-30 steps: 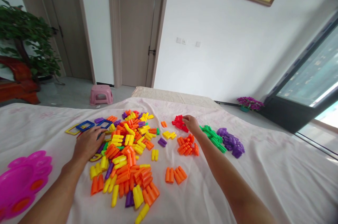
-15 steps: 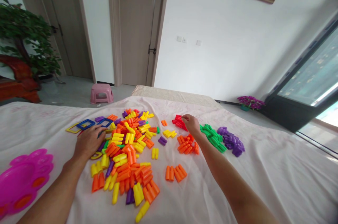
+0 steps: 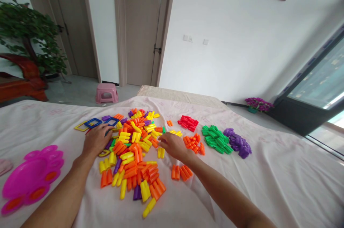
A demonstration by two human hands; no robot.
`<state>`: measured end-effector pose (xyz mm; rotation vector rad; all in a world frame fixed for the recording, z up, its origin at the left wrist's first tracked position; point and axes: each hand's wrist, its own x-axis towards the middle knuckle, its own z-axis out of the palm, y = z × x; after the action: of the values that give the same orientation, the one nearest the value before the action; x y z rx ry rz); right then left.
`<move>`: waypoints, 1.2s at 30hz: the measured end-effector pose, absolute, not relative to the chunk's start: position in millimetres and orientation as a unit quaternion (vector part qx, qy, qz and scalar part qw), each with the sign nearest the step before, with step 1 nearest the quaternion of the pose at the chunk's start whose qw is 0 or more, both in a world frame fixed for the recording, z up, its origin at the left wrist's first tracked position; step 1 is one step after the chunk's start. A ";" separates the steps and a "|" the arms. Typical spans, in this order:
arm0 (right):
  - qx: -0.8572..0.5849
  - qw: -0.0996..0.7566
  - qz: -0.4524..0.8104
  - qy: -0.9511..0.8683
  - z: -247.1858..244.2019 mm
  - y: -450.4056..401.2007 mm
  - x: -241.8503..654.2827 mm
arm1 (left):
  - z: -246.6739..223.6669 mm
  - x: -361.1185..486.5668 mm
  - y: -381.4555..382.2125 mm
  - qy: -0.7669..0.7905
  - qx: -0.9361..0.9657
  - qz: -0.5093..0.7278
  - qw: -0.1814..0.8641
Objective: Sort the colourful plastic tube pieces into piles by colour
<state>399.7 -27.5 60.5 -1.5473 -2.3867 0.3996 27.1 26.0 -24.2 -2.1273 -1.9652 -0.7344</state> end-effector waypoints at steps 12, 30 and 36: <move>-0.563 0.034 0.074 -0.822 48.0 -21.1 362.6 | -27.6 24.8 27.6 -0.652 -0.714 -0.244 0.074; -0.600 0.328 0.363 -0.633 46.3 -93.2 514.3 | -32.3 19.9 30.9 -0.670 -0.708 -0.208 0.078; -0.625 0.305 0.368 -0.617 29.5 -109.6 520.3 | -34.0 17.7 32.2 -0.673 -0.708 -0.201 0.075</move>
<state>520.3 -109.6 29.5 -1.6553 -1.6327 0.9756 17.7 32.2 -34.0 -2.1235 -2.0187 -0.6040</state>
